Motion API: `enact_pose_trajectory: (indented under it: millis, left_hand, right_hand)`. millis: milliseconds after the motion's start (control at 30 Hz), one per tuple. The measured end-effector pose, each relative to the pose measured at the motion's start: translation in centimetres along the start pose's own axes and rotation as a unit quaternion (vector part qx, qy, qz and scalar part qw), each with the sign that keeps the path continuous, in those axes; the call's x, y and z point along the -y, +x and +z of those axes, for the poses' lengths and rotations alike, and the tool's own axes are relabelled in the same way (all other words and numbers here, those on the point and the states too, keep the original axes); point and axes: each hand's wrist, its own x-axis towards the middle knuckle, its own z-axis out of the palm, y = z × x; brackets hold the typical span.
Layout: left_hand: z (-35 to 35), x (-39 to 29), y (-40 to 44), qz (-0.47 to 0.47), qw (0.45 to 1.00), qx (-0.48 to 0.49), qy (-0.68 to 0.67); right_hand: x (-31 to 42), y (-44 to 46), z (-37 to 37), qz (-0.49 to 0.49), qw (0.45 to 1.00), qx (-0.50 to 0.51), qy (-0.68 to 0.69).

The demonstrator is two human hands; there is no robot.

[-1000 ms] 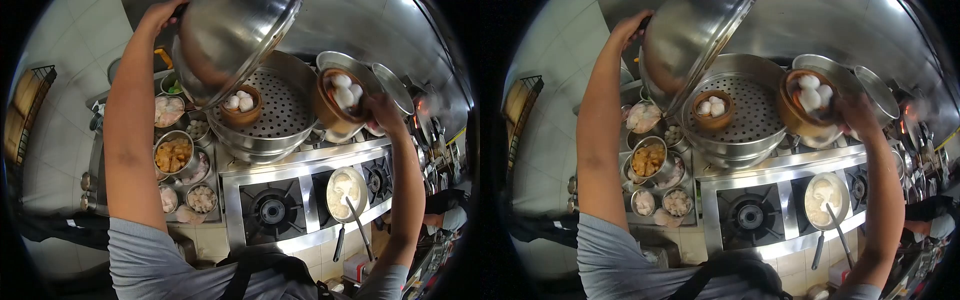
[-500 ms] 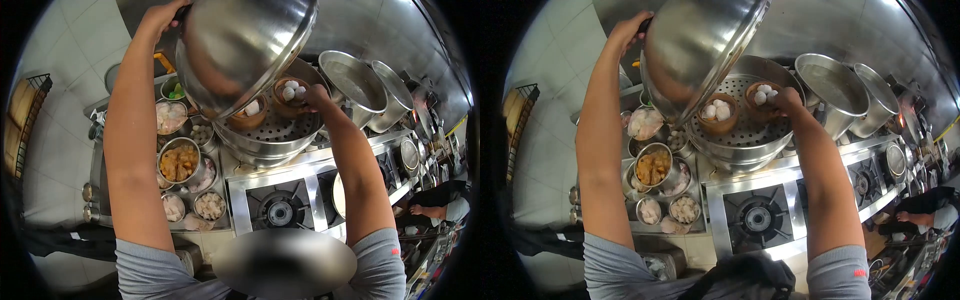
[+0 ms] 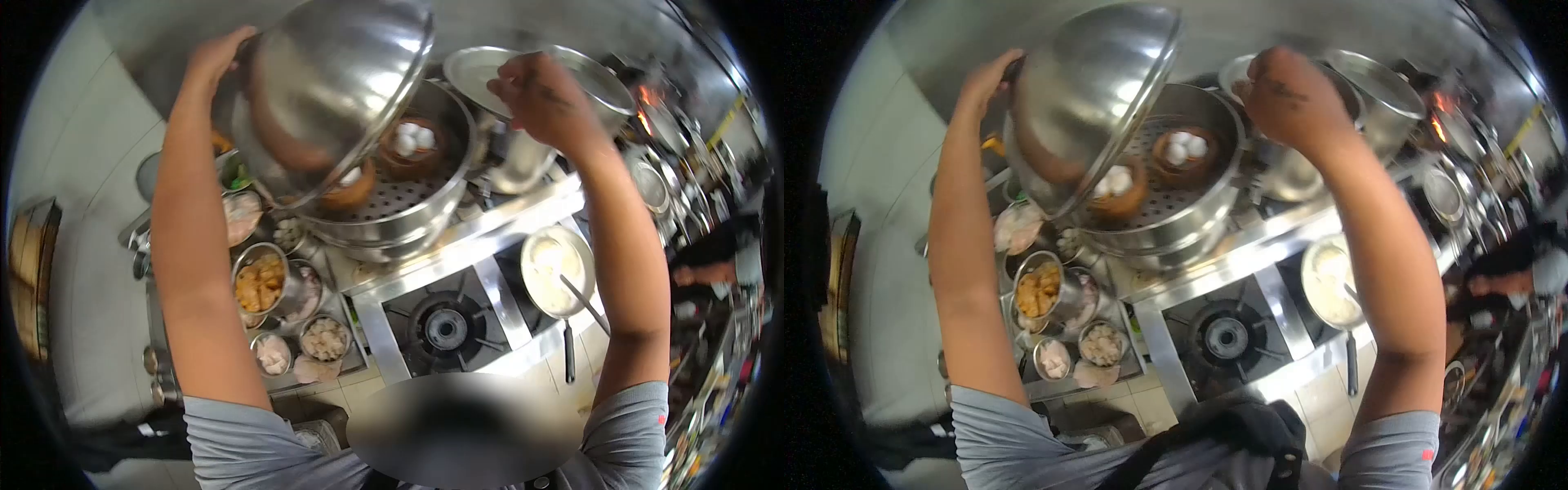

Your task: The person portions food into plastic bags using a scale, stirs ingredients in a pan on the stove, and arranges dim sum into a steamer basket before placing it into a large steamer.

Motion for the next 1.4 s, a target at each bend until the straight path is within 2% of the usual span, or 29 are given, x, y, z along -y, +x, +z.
enact_pose_trajectory:
  millis: [33,100,167,233,333,400,433,467,500,533,600,633,667,700,767,800,833,867,900,933,967,1000,1067,1133,1200,1233,1300,1333,1400]
  left_hand:
    - [1.2,-0.9,0.3,0.003,1.000,0.005,0.019]
    - [5.0,-1.8,1.7,0.027,0.999,-0.003,0.048]
    - [8.1,-3.4,2.0,0.046,0.989,0.026,0.137]
    - [11.5,-3.3,3.5,0.066,0.980,0.051,0.182]
    - [15.0,-2.5,4.4,0.054,0.971,0.054,0.228]
    - [15.0,-0.6,6.9,0.053,0.971,0.080,0.220]
    - [14.3,-1.3,6.2,0.051,0.958,0.107,0.263]
    - [13.5,-2.1,5.2,0.026,0.943,0.098,0.319]
    - [12.6,-4.5,1.7,0.046,0.955,0.035,0.291]
    - [12.2,-5.9,-1.0,0.076,0.977,-0.032,0.197]
    - [10.7,-11.2,-8.7,0.317,0.947,0.033,0.031]
    - [10.2,-11.4,-10.5,0.363,0.929,-0.048,0.055]
    - [11.4,-17.7,-23.8,0.274,0.950,0.005,-0.149]
    - [12.3,-20.8,-32.0,0.287,0.936,0.040,-0.200]
    - [14.7,-20.8,-44.1,0.449,0.817,0.208,-0.295]
    - [16.3,-21.0,-48.9,0.528,0.770,0.279,-0.225]
    - [16.7,-24.7,-58.4,0.603,0.676,0.384,-0.180]
    - [18.3,-26.1,-64.6,0.602,0.626,0.457,-0.194]
    - [20.3,-26.7,-69.9,0.597,0.573,0.525,-0.200]
    - [21.4,-27.1,-74.5,0.541,0.576,0.585,-0.184]
    - [23.4,-28.2,-78.9,0.480,0.577,0.642,-0.158]
    - [24.9,-29.1,-83.1,0.472,0.558,0.672,-0.120]
    - [27.7,-30.1,-89.1,0.468,0.514,0.715,-0.076]
    - [29.7,-30.6,-93.9,0.461,0.467,0.752,-0.063]
    - [31.9,-30.4,-97.4,0.426,0.424,0.797,-0.060]
    - [33.2,-30.5,-98.6,0.433,0.425,0.793,-0.047]
    - [35.6,-30.6,-100.8,0.442,0.424,0.790,-0.016]
    - [36.5,-30.9,-101.9,0.399,0.437,0.806,0.004]
    - [39.1,-30.8,-104.0,0.364,0.445,0.818,-0.015]
  right_hand:
    - [-0.2,-3.3,-3.1,0.010,0.998,-0.036,0.057]
    - [-1.5,-10.3,-8.5,-0.035,0.996,-0.077,0.036]
    - [-3.7,-18.1,-12.6,0.028,0.994,-0.075,0.078]
    - [-7.2,-26.9,-15.6,0.161,0.978,-0.110,0.080]
    - [-13.4,-41.0,-18.0,0.384,0.904,-0.132,0.136]
    - [-18.3,-53.4,-17.0,0.504,0.835,-0.155,0.159]
    - [-20.0,-59.5,-15.7,0.558,0.794,-0.169,0.173]
    - [-19.8,-64.2,-14.7,0.649,0.738,-0.131,0.131]
    - [-22.2,-72.9,-11.3,0.650,0.716,-0.180,0.181]
    - [-23.8,-80.9,-7.8,0.738,0.627,-0.148,0.200]
    - [-22.5,-91.3,-2.9,0.829,0.509,-0.075,0.219]
    - [-21.2,-94.8,-1.9,0.835,0.459,-0.107,0.283]
    - [-21.4,-99.8,0.4,0.859,0.380,-0.168,0.299]
    - [-21.0,-102.8,0.9,0.869,0.338,-0.205,0.298]
    - [-21.0,-108.9,0.8,0.890,0.280,-0.250,0.261]
    - [-21.9,-111.8,1.3,0.914,0.260,-0.259,0.172]
    - [-24.1,-115.4,3.2,0.925,0.259,-0.262,0.092]
    - [-26.1,-119.1,5.1,0.932,0.253,-0.261,0.011]
    - [-27.0,-121.1,5.7,0.903,0.302,-0.304,-0.001]
    - [-27.7,-123.0,6.3,0.871,0.351,-0.344,-0.008]
    - [-27.9,-122.1,5.1,0.797,0.432,-0.420,0.045]
    - [-27.9,-121.5,3.8,0.763,0.444,-0.449,0.138]
    - [-28.7,-119.6,1.8,0.731,0.400,-0.507,0.220]
    - [-28.6,-118.4,2.3,0.735,0.318,-0.567,0.194]
    - [-27.7,-117.9,4.6,0.709,0.290,-0.627,0.138]
    - [-26.2,-117.4,4.4,0.688,0.288,-0.658,0.108]
    - [-22.3,-117.4,3.3,0.761,0.382,-0.519,0.068]
    - [-20.6,-117.5,1.7,0.788,0.423,-0.444,0.045]
    - [-18.1,-117.4,-2.8,0.830,0.417,-0.347,0.131]
